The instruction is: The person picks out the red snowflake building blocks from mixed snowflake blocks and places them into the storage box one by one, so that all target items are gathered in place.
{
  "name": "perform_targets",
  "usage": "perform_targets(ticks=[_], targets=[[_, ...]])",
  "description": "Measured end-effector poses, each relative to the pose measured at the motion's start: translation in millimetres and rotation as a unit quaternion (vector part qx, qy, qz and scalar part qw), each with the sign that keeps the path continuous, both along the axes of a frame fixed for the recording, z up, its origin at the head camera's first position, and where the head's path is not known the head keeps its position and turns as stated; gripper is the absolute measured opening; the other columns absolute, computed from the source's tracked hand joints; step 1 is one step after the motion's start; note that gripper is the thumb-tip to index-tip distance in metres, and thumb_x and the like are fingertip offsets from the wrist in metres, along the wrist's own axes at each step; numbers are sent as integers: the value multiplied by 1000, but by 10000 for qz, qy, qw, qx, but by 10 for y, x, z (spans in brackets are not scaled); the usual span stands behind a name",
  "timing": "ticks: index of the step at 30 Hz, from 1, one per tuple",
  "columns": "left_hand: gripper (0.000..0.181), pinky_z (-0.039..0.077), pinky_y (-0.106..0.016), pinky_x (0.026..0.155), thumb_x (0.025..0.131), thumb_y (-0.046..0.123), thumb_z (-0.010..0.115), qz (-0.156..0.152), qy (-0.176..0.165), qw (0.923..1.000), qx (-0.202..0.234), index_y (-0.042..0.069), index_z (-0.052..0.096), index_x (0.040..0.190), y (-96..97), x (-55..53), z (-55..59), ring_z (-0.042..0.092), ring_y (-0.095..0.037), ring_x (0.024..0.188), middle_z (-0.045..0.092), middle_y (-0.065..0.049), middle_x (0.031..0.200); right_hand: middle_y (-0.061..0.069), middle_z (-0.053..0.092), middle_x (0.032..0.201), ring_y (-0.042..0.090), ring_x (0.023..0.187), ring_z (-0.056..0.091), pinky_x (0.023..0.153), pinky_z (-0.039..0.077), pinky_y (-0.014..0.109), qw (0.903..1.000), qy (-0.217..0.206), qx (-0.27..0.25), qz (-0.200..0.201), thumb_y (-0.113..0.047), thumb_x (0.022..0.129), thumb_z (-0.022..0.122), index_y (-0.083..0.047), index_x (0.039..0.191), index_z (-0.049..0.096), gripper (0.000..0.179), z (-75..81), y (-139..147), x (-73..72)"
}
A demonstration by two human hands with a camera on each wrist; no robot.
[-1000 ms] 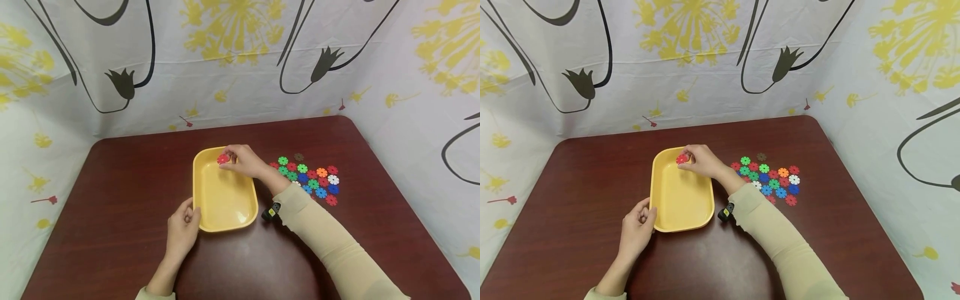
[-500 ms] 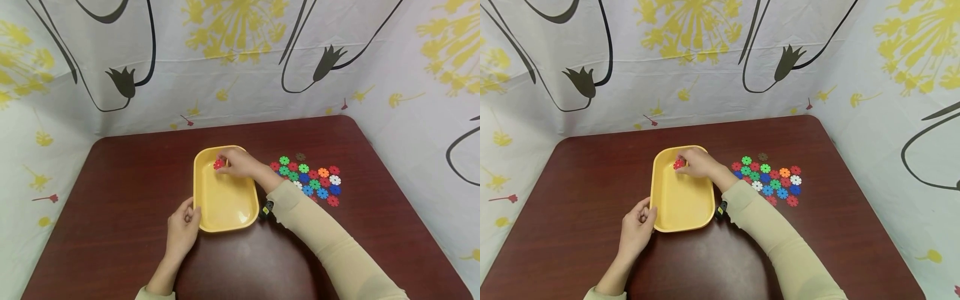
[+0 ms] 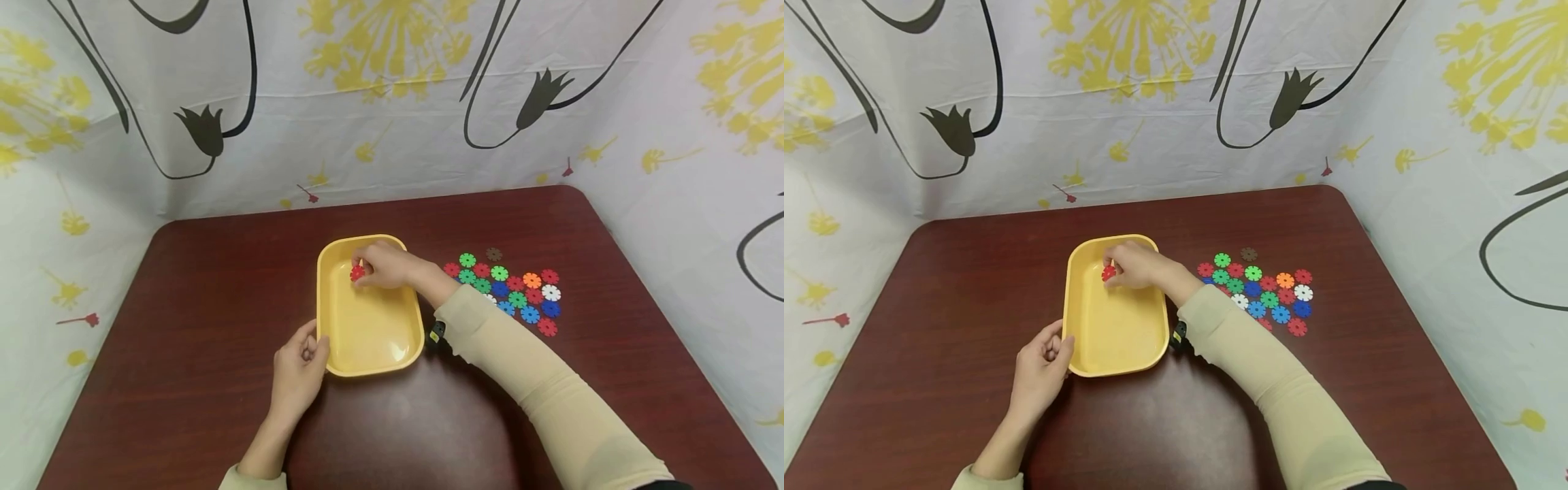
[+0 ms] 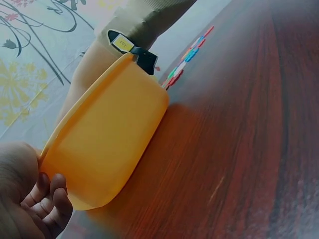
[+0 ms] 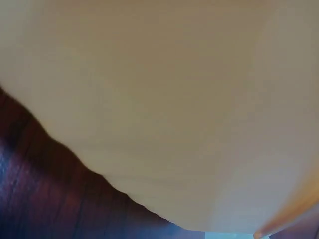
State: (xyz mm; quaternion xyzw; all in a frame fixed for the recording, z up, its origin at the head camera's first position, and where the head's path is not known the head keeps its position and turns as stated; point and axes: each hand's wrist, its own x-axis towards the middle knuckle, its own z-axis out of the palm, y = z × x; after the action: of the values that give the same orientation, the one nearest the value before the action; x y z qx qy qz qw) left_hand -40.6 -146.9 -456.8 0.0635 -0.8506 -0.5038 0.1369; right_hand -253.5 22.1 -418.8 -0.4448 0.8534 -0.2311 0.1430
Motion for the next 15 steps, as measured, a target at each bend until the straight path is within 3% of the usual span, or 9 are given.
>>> perform_targets(ticks=[3,10,15], targets=[[34,38,-22,51,95,3,64,-31,43,10000,-25,-6,65,127,-6,-9,0,41,-6,49,49,3,61,-1,56,69,10,62,52,62,41,24,10000,-15,51,-56,-24,90,78,-8,102,66,23,1,-9,-2],[33,37,-22,49,94,3,65,17,-46,10000,27,-5,66,127,-2,-6,10,40,-7,49,48,3,61,3,64,91,12,74,55,72,46,24,9999,-102,5,-44,-22,94,75,3,131,60,46,-26,-59,26],[33,38,-23,52,94,4,65,108,-51,9999,-24,-6,66,126,4,2,4,39,-8,50,48,2,61,5,62,93,14,68,52,70,44,27,9997,20,-202,-102,-19,94,74,2,129,63,42,6,2,37]])
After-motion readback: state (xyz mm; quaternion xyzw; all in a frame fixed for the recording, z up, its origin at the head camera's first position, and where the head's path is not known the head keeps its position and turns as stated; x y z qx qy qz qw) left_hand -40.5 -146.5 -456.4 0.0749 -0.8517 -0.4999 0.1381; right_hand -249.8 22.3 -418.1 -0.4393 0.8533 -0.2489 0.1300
